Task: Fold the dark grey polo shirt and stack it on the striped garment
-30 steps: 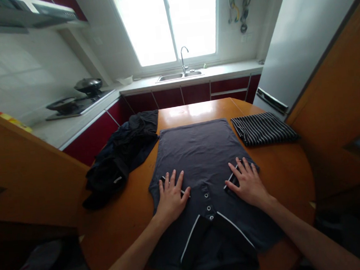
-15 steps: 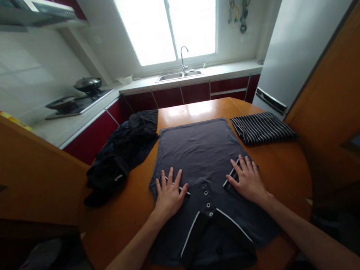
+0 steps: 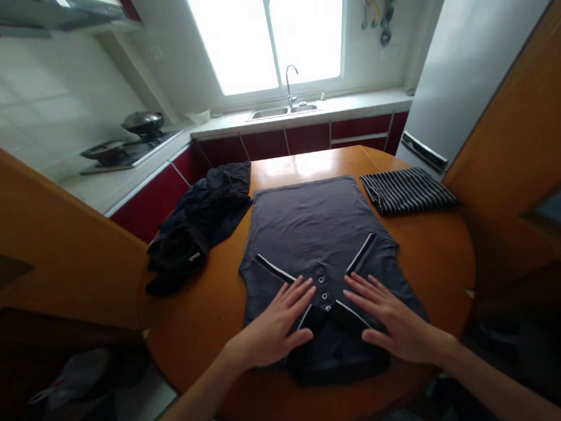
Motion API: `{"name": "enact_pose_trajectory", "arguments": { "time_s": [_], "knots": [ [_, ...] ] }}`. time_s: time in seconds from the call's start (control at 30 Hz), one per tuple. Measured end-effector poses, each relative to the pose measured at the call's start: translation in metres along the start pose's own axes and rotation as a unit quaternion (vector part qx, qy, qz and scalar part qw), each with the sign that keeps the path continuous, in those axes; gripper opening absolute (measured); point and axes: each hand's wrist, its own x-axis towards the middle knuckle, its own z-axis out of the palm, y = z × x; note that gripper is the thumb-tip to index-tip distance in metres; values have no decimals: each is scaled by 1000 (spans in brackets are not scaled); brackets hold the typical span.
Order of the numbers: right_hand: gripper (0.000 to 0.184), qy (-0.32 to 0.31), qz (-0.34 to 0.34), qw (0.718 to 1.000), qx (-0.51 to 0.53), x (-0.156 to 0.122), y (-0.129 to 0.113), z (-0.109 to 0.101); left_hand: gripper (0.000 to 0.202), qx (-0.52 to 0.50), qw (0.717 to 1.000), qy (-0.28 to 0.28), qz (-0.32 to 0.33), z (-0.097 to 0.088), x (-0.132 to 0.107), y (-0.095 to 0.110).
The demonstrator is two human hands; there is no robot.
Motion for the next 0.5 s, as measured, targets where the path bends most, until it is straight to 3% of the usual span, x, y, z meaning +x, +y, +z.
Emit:
{"name": "enact_pose_trajectory", "arguments": {
  "time_s": [0.1, 0.2, 0.33, 0.5],
  "knots": [
    [90, -65, -28, 997, 31, -24, -17, 4, 93, -23, 998, -40, 44, 14, -21, 23],
    [101, -82, -38, 995, 41, -35, -20, 7, 108, -12, 997, -51, 55, 31, -35, 30],
    [75, -65, -47, 996, 24, -40, -13, 14, 99, -1, 999, -33, 43, 41, -45, 26],
    [51, -35, -57, 998, 17, -43, -7, 23, 68, -10, 999, -6, 50, 42, -55, 17]
  ]
}}
